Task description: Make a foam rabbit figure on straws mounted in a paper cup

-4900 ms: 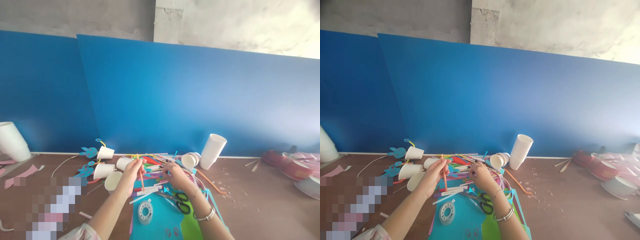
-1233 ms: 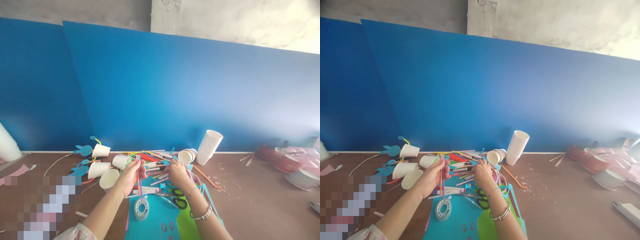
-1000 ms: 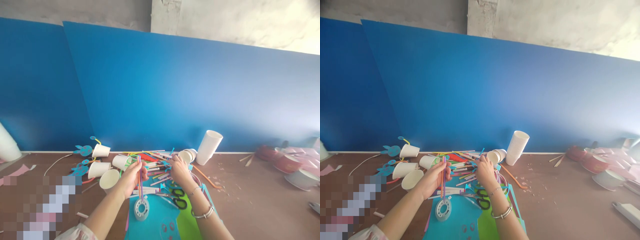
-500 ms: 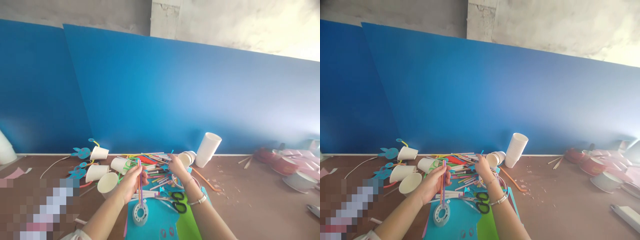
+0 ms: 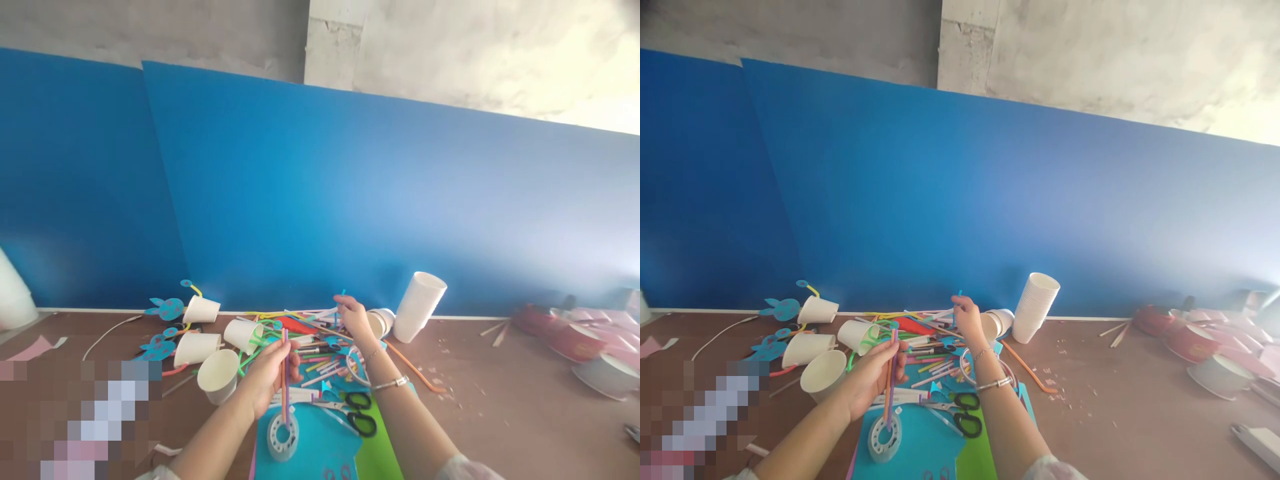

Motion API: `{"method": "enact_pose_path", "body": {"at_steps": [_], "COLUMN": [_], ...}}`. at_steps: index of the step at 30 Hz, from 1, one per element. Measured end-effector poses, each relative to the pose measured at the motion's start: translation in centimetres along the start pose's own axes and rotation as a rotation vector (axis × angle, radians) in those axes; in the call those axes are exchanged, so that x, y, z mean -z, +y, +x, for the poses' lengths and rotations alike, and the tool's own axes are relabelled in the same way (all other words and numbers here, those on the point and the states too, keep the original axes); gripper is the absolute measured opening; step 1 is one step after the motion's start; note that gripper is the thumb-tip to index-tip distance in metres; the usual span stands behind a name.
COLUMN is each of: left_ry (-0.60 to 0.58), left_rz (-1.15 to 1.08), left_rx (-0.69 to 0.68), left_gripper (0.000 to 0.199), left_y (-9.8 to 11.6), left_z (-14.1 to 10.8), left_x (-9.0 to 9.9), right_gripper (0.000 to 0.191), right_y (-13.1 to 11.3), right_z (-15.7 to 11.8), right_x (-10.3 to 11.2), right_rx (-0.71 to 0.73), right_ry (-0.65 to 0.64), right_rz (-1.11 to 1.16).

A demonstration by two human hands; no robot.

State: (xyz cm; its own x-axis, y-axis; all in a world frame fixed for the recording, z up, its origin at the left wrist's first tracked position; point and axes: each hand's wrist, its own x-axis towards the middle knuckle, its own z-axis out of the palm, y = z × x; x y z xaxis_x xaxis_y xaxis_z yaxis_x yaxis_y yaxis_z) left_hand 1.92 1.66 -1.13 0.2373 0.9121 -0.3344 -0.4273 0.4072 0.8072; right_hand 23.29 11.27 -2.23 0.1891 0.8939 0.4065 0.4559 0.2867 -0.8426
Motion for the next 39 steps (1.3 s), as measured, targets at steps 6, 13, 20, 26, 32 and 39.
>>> {"method": "enact_pose_path", "body": {"at_steps": [6,13,20,26,32,39], "left_ry": [-0.034,-0.019,0.062,0.096,0.042,0.038], "left_rz": [-0.084,-0.161,-0.283,-0.318,-0.277,-0.239], "left_rx": [0.058,0.122,0.176,0.060,-0.099,-0.200], "left_gripper": [0.016,0.017,0.020,0.019,0.017,0.012], "left_y": [-0.3,0.0,0.6,0.8,0.7,0.3], "left_z": [0.0,-0.1,0.4,0.8,0.3,-0.3], "left_x": [0.0,-0.2,-0.1,0.0,-0.3,-0.8], "right_gripper": [0.026,0.029,0.023,0.025,0.022,0.014], "right_y": [-3.8,-7.6,-7.8,-8.2,-7.2,-7.3], "right_z": [-2.8,-9.5,-11.7,-11.6,-10.3,-9.3], "right_x": [1.1,0.1,-2.2,-2.0,-1.6,-1.0], "right_rx": [0.139,0.434,0.537,0.352,0.036,0.030], "right_ry": [-0.035,-0.326,-0.545,-0.672,-0.496,-0.025], "right_rz": [0.174,0.229,0.209,0.321,0.542,0.184]}}
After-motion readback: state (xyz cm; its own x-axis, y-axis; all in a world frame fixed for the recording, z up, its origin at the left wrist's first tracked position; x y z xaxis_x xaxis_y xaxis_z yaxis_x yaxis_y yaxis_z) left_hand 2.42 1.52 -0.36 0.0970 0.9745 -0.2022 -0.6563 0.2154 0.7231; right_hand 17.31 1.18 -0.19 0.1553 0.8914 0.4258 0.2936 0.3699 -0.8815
